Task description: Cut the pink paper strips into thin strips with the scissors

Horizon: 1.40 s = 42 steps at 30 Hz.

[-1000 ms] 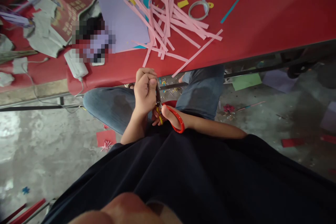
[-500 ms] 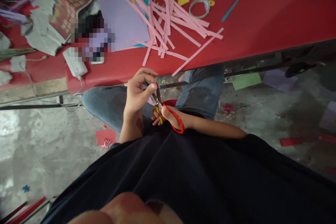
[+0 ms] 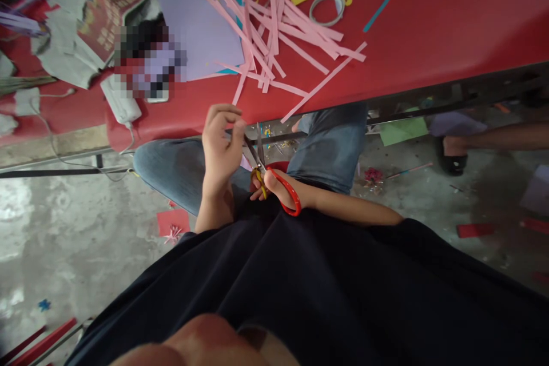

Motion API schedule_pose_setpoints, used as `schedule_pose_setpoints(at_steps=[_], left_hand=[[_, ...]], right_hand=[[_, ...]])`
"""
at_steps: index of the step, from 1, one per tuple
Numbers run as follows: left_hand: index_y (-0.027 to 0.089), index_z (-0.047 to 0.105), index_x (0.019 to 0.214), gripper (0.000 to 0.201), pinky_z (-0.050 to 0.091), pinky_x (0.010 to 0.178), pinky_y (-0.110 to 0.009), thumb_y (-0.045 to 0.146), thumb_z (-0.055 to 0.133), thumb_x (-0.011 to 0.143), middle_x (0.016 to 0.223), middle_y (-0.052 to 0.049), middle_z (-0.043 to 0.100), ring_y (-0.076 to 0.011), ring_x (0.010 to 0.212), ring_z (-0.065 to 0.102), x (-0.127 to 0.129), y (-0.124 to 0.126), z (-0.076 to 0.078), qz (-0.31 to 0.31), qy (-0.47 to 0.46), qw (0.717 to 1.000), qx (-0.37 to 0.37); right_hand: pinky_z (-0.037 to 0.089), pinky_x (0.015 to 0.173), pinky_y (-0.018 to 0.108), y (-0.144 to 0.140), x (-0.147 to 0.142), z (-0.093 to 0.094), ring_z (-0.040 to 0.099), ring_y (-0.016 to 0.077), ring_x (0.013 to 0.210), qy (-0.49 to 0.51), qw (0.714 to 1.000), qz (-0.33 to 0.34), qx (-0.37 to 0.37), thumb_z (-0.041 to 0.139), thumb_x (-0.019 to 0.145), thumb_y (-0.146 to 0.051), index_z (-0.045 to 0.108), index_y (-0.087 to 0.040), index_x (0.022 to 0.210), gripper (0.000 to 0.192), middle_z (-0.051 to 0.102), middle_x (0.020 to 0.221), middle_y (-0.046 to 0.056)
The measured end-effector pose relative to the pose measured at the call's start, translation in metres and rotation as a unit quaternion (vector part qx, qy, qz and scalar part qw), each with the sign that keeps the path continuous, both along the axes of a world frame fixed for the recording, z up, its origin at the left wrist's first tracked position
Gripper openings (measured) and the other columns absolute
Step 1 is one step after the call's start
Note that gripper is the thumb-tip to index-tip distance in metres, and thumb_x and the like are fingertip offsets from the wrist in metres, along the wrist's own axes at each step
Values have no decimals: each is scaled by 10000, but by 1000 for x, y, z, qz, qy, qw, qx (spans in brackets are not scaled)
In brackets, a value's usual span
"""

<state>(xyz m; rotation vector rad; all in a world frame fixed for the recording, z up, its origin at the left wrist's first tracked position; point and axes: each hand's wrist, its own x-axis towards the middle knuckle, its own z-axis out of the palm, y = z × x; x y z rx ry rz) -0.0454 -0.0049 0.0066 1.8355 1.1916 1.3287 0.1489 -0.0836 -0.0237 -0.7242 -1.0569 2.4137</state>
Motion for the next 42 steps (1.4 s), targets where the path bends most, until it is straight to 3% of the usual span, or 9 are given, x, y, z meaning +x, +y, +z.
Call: schedule_pose_setpoints(at_steps=[5,10,13,17,22,30,37,40,42], left_hand=[[236,672,873,438,518,942,-385,579,629,1143,982,-45,729,-197,959,672,-16,12,-10,212,-85,972,54],[218,554,713,782,514,839,-373,789,260,1158,835,-48,669,-163,796,651,-25,20,-12,268,-226,934,65],[215,599,801,856,518,810,-352,897,164,1084,901,-57,670,-156,776,635,-20,19,-10,289,-259,921,15],[217,645,846,751,536,805,-322,873,374,1091,927,-61,707,-165,809,655,-4,8,-10,240,-212,945,-71],[209,737,921,706,556,836,-323,835,460,1095,942,-68,758,-167,811,698,12,-3,-18,132,-219,959,-125],[209,760,929,805,575,833,-332,903,376,1068,940,-86,784,-190,843,726,6,-5,-20,132,-184,961,-160],[226,742,1320,533,628,1009,-355,654,796,1006,1243,-107,826,-223,1084,802,16,-20,-28,-40,-144,976,-159],[224,740,1330,402,660,957,-312,472,825,1026,1207,-84,847,-194,1032,836,29,-29,-35,23,-120,976,-182],[204,768,1259,298,677,905,-298,437,765,1072,1089,-73,867,-186,975,852,33,-30,-38,61,-128,971,-190]], right_hand=[[681,851,367,3,5,-9,815,260,1012,21,997,9,78,289,811,-1127,642,-195,989,1012,756,1011,107],[474,458,272,13,4,-6,680,188,473,-25,983,-90,159,316,828,-1119,541,-222,688,935,544,527,1],[411,425,266,15,2,-5,610,172,391,-35,977,-141,158,412,807,-1118,473,-227,604,917,453,465,-26],[443,462,268,16,4,-10,621,163,471,-26,981,-137,132,331,762,-1158,481,-235,682,939,543,558,3],[631,812,346,19,8,-18,778,254,969,26,994,-84,58,443,714,-1165,610,-247,963,965,716,939,74],[468,466,319,20,-1,-16,574,178,476,-69,985,-100,122,329,722,-1190,469,-258,602,950,489,515,7],[476,679,330,34,6,-6,599,185,716,-354,873,-161,295,829,931,-621,702,-173,923,466,690,814,63],[541,872,399,40,10,-10,716,301,1033,-460,781,-170,387,778,968,-365,726,-132,1170,312,757,1228,194],[574,909,423,37,13,-13,754,331,1098,-490,724,-151,461,708,1022,-359,732,-139,1201,284,780,1252,202]])
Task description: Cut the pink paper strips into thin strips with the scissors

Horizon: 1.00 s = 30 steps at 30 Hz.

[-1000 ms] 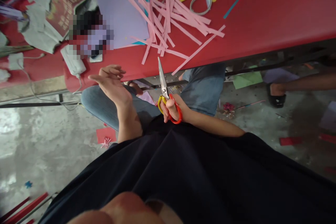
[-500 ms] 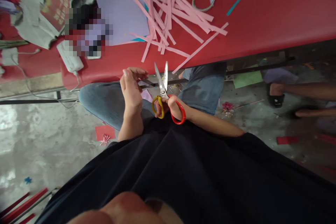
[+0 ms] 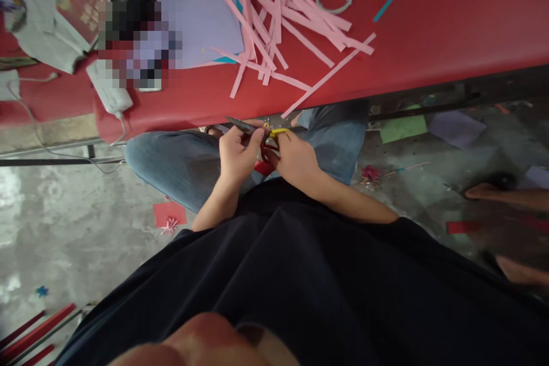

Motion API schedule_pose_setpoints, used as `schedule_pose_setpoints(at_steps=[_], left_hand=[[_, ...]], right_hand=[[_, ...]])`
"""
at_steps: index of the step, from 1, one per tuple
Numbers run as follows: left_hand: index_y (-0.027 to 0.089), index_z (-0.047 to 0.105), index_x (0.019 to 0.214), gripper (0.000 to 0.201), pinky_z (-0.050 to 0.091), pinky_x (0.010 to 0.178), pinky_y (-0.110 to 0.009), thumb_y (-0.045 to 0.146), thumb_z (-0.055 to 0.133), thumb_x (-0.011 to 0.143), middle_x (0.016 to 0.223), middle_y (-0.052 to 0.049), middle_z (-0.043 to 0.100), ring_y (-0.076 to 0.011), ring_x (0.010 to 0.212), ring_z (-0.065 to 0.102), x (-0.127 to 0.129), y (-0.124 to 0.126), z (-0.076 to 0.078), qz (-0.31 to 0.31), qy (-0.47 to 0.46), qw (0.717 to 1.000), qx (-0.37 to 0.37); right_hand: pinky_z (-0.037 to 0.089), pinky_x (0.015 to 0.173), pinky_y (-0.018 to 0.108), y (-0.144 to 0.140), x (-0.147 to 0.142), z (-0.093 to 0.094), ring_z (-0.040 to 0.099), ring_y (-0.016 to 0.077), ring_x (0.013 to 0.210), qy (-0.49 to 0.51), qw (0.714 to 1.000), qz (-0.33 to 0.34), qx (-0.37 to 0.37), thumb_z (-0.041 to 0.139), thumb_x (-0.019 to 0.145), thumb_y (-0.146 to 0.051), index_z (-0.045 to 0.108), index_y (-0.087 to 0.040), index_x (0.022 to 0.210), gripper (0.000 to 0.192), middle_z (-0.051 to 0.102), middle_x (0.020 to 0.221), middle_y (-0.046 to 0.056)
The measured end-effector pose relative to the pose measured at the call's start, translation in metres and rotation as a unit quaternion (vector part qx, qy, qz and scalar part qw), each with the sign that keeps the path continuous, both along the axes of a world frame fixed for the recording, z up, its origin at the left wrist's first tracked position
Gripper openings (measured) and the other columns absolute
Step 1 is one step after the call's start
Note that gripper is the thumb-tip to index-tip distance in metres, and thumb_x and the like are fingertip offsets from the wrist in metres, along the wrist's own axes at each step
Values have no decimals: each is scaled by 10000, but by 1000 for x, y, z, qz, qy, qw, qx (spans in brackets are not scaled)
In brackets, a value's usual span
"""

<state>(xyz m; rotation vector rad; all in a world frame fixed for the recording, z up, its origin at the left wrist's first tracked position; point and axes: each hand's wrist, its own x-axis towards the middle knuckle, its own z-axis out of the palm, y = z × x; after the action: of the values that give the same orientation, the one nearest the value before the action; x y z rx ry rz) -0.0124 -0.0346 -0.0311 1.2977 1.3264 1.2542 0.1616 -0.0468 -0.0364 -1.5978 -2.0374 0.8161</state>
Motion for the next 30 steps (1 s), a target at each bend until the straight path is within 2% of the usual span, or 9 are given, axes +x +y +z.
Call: schedule_pose_setpoints(at_steps=[5,7,10,13,17,20,24,27,30], left_hand=[[179,778,1203,370,709,831,-305,498,830,1024,961,-71,877,-203,897,869,-10,9,9,39,-96,995,-14],[181,792,1177,394,705,805,-299,519,870,990,950,-67,874,-201,875,862,-13,11,14,37,-109,993,-26],[188,795,1205,440,694,812,-305,554,878,977,978,-66,866,-189,848,842,-9,5,15,12,-115,992,-41],[198,761,1237,478,668,853,-287,598,848,990,1137,-81,843,-164,916,813,1,-10,7,26,-134,990,-34],[194,644,971,436,542,649,-211,595,806,1027,770,14,720,-99,632,656,10,-38,-3,28,-168,977,-127],[188,604,863,531,468,571,-210,663,773,1026,608,46,597,-96,515,582,7,-54,1,-33,-214,956,-199],[197,523,699,655,374,468,-203,714,854,927,538,94,381,-60,417,385,-23,-67,19,-88,-282,921,-253],[183,547,679,638,274,416,-184,677,874,917,525,95,340,-36,407,261,-50,-70,32,-119,-273,910,-290],[156,621,721,572,206,398,-162,619,881,931,515,110,290,-23,412,184,-44,-69,38,-110,-269,907,-305]], right_hand=[[642,895,444,-16,9,-1,791,293,997,72,973,-16,219,710,1024,-536,731,-223,1109,325,814,1091,144],[645,937,491,-15,9,3,765,308,1037,146,963,-58,220,725,981,-655,704,-237,1078,429,780,1104,153],[639,773,414,-8,3,8,718,232,856,297,953,-59,-14,651,1014,-762,671,-236,1042,526,736,986,99],[433,495,268,-2,-6,8,452,110,537,430,874,-105,-202,638,983,-857,527,-243,792,652,473,659,-35],[277,433,229,-7,-13,4,303,74,493,504,811,-171,-245,767,897,-849,419,-248,717,718,311,617,-76],[219,419,225,-13,-12,5,248,67,482,531,785,-175,-266,783,879,-855,383,-251,698,746,284,604,-82],[193,404,237,-11,9,19,241,59,443,521,771,-73,-359,787,873,-857,405,-244,642,758,293,545,-84],[138,428,232,-6,27,31,211,38,443,487,766,-6,-420,843,863,-796,434,-221,599,753,297,513,-85],[104,430,225,-11,17,35,206,29,454,486,758,-34,-434,918,801,-756,452,-211,597,745,302,534,-86]])
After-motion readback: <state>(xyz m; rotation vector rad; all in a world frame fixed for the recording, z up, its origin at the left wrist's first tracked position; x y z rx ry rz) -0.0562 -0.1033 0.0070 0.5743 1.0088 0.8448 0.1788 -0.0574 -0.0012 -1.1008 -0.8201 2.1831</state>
